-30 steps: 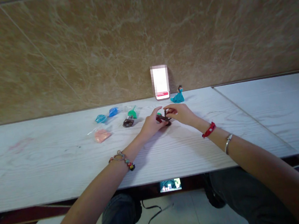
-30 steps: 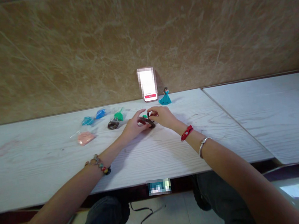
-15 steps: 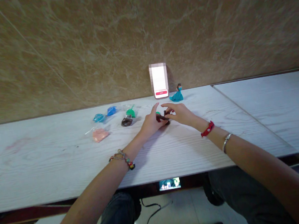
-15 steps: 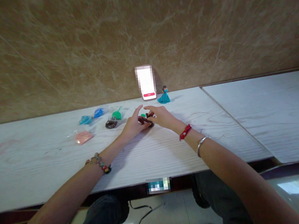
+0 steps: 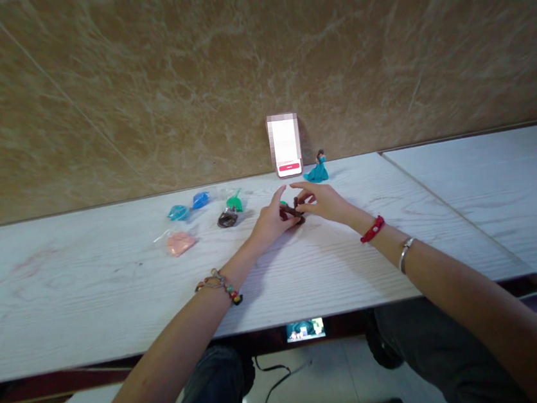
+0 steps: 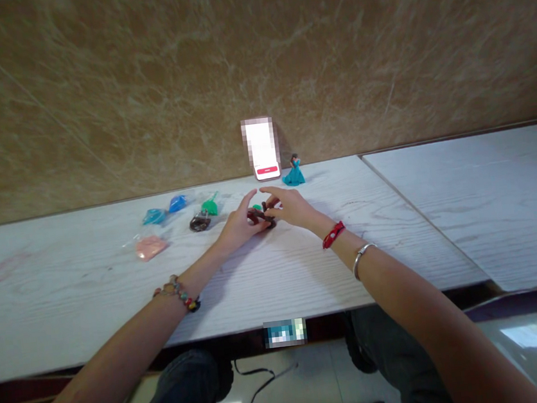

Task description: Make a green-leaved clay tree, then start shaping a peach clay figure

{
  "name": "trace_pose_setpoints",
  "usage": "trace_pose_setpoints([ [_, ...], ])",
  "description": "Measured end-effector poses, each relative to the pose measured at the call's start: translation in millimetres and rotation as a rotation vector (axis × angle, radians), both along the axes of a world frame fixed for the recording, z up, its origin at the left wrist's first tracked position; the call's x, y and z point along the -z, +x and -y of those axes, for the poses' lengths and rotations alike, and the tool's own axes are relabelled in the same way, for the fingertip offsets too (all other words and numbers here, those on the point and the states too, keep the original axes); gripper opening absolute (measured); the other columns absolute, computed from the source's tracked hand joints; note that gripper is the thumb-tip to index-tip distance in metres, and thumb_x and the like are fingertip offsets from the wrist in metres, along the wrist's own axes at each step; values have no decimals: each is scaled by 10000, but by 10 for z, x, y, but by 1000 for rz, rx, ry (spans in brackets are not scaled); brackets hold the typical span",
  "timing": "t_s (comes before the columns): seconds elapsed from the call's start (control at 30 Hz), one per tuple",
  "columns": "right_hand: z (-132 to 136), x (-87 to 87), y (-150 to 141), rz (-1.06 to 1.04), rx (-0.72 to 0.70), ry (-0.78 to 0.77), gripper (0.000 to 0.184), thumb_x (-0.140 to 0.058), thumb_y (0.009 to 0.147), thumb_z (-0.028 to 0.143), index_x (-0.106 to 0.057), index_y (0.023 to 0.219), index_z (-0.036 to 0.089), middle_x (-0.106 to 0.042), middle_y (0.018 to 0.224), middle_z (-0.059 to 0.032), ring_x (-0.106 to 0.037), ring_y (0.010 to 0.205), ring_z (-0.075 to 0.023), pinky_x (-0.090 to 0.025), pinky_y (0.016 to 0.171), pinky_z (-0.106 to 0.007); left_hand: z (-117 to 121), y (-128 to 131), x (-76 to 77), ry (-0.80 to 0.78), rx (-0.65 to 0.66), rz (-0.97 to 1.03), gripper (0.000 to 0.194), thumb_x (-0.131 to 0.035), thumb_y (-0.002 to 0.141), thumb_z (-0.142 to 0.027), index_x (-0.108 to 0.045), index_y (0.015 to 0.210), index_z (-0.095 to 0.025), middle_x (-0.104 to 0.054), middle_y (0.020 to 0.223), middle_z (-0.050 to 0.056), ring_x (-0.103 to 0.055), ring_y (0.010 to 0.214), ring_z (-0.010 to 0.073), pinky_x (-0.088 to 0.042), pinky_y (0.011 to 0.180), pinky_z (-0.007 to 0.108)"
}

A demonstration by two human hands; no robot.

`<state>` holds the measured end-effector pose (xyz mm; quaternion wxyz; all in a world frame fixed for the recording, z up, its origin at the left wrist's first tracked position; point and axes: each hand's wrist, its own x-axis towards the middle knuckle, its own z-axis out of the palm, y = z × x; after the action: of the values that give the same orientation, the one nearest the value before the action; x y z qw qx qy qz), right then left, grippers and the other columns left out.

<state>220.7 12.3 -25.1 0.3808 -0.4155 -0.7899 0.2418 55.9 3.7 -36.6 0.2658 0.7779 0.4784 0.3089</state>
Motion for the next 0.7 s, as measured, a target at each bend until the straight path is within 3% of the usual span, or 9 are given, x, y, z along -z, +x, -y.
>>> trace_pose_setpoints([
  [0.27, -22, -108, 79, -161, 76, -2, 408, -568, 729, 205, -531, 1128, 130, -667, 857, -59, -609, 760, -125, -488, 677, -272, -9, -121, -48, -45, -6, 86, 865, -683, 618, -252, -206, 1336, -179, -625, 933, 57, -548, 660, 94, -431, 666, 240],
  [0.43, -55, -213, 132, -321, 191, 75, 343, -519, 764, 256, -552, 1089, 150, -652, 811, -35, -604, 739, -108, -482, 725, -276, -9, -433, -204, 97, -35, -23, 816, -660, 643, -265, -223, 1329, -199, -629, 874, 20, -515, 593, 77, -422, 617, 220],
  [0.57, 23, -396, 89, -384, 185, 94, 338, -474, 785, 260, -551, 1088, 133, -639, 785, -36, -608, 691, -93, -488, 696, -256, -52, -747, -323, 284, -177, -127, 644, -574, 710, -242, -310, 1297, -203, -622, 857, 3, -520, 617, 85, -418, 634, 215],
  [0.7, 101, -628, -84, -260, 121, 130, 306, -497, 771, 228, -582, 1048, 128, -641, 758, -35, -608, 688, -101, -488, 666, -246, -113, -1062, -372, 395, -422, -245, 467, -488, 766, -263, -425, 1223, -188, -625, 857, 19, -542, 687, 120, -416, 692, 241],
])
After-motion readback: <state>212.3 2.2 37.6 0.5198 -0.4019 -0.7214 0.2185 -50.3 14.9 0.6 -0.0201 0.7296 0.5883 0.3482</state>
